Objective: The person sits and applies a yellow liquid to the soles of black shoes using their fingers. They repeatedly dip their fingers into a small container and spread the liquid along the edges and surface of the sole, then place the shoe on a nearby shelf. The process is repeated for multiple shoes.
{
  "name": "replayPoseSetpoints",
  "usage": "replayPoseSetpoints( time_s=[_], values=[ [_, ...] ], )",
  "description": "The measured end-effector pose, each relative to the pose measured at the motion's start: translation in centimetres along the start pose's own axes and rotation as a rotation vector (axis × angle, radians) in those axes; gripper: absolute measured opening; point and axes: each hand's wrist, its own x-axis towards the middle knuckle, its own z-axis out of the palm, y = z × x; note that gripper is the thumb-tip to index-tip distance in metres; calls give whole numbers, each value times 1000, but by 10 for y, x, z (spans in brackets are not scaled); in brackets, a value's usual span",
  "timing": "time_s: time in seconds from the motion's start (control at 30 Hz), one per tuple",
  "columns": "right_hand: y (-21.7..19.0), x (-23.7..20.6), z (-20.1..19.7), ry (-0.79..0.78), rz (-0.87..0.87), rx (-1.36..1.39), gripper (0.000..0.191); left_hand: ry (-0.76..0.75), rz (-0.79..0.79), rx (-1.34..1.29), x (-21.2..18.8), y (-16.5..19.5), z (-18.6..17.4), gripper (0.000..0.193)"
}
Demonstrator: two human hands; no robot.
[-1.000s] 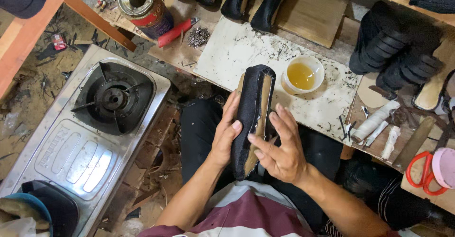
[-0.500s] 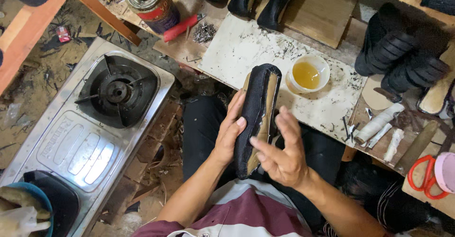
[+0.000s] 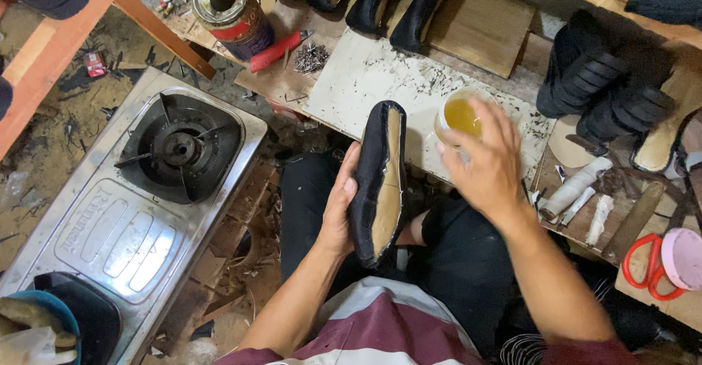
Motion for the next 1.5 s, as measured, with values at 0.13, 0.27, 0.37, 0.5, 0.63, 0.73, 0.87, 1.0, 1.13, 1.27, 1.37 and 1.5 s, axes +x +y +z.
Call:
replayPoseSetpoints(
  time_s=[0.13, 0.27, 0.37, 0.5, 0.63, 0.73, 0.87, 1.0, 1.13, 1.27, 1.37, 1.5],
  values=[
    [33, 35, 6, -133, 11, -154, 56, 46, -69, -71, 2, 7, 7, 90],
    [41, 35, 6, -336, 147, -172, 51, 7, -33, -130, 2, 11, 8, 90],
    [41, 24, 3, -89, 144, -35, 46, 19, -53, -160, 2, 13, 7, 90],
    [20, 9, -7, -24, 226, 320, 45, 44, -58, -121, 9, 9, 9, 89],
    [-42, -22, -8, 9, -3, 601, 36, 1, -29, -136, 14, 3, 16, 86],
    [-84, -36, 0, 47, -248, 546, 38, -13, -29, -148, 16, -1, 17, 83],
    [-95, -40, 6, 38, -277, 469, 37, -30, -2, -164, 12, -7, 14, 80],
    [-92, -36, 12, 13, -280, 414, 36, 72, -20, -167, 8, -12, 9, 78],
    [-84, -34, 17, -27, -251, 576, 37, 140, 24, -126, 9, -20, 3, 73],
    [-70, -23, 46, 113, -590, 597, 34, 156, 56, -244, 11, -31, -1, 68],
    [-64, -20, 90, 223, -554, 714, 35, 163, 177, -100, 8, -36, -18, 64],
    [-26, -9, 117, 187, -768, 501, 35, 191, 211, -64, 5, -48, -35, 63]
  ],
)
